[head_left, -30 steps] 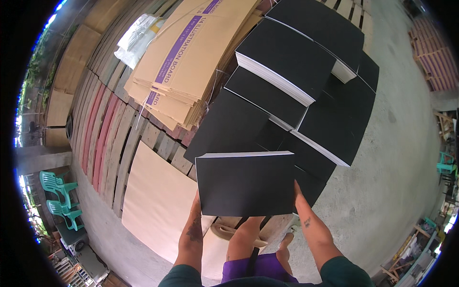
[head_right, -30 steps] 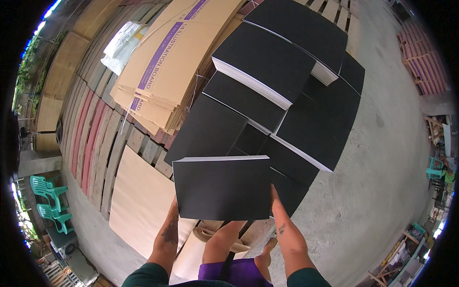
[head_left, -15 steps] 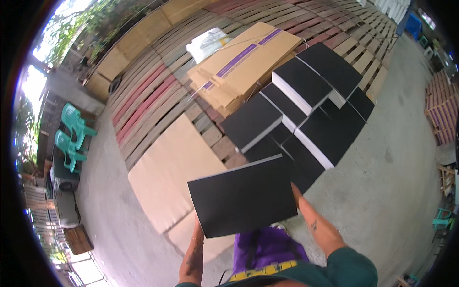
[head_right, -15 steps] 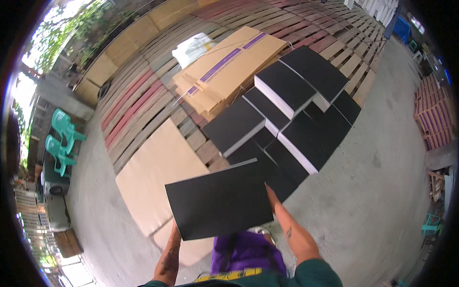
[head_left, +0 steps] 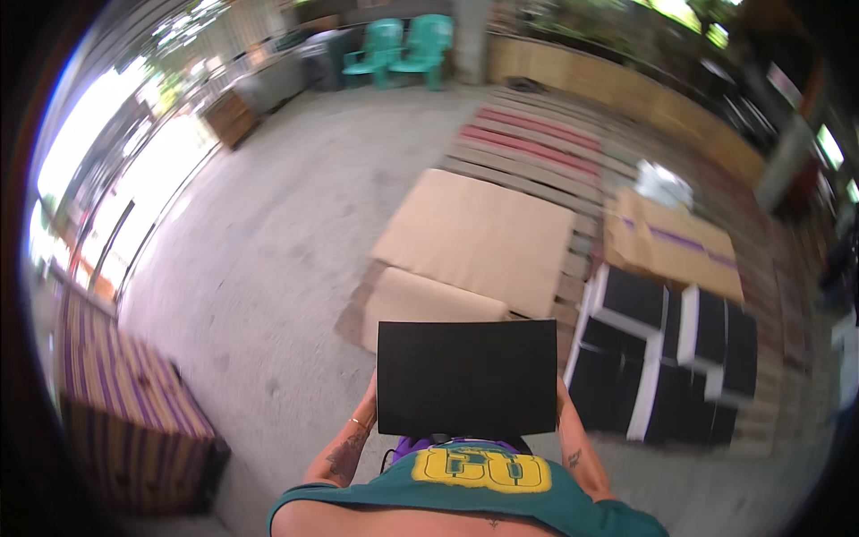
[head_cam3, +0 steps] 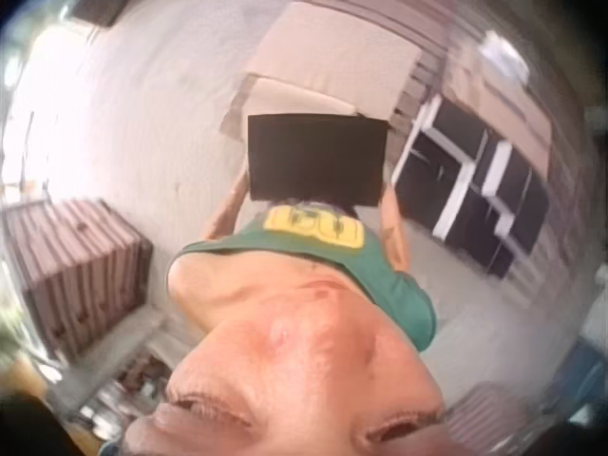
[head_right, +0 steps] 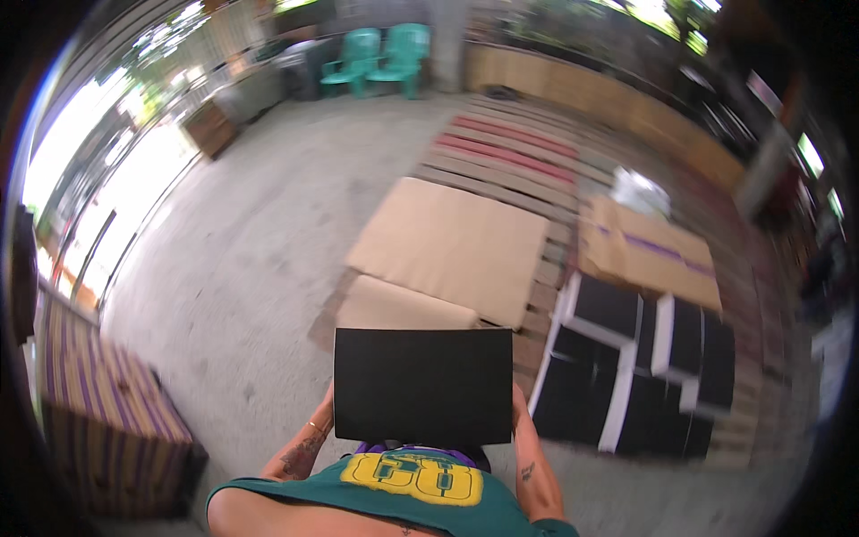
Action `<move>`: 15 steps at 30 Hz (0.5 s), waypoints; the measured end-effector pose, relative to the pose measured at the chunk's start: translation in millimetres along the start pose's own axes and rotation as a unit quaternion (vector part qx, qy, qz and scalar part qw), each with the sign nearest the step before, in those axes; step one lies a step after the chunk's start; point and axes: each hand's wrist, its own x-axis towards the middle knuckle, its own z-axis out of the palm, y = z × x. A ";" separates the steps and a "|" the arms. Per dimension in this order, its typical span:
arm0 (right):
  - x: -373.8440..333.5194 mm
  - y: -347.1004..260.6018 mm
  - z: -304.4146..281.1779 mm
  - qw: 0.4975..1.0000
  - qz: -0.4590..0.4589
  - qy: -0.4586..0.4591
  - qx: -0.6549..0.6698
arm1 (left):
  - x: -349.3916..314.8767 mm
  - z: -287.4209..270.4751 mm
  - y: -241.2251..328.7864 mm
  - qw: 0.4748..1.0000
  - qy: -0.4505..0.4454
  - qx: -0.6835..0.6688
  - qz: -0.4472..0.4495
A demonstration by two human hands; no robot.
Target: The person moves illustration boards from a pallet and stacks them onto a table alongside other stacks.
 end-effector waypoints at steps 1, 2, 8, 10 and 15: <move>8.5 10.1 29.4 0.999 0.005 -0.019 -0.047 | -20.8 -29.5 2.2 0.999 0.031 -0.008 0.018; 17.6 23.3 59.0 0.995 0.008 -0.036 -0.090 | -40.8 -58.4 5.4 0.998 0.061 -0.013 0.032; 103.6 87.8 297.9 0.935 0.205 -0.230 -0.177 | -115.6 -232.7 44.4 0.938 0.282 -0.120 0.162; 134.8 122.3 363.9 0.916 0.200 -0.260 -0.233 | -128.5 -284.8 91.3 0.926 0.286 -0.076 0.235; 217.3 223.0 523.2 0.850 0.066 -0.341 -0.396 | -201.4 -397.8 140.3 0.908 0.290 -0.177 0.247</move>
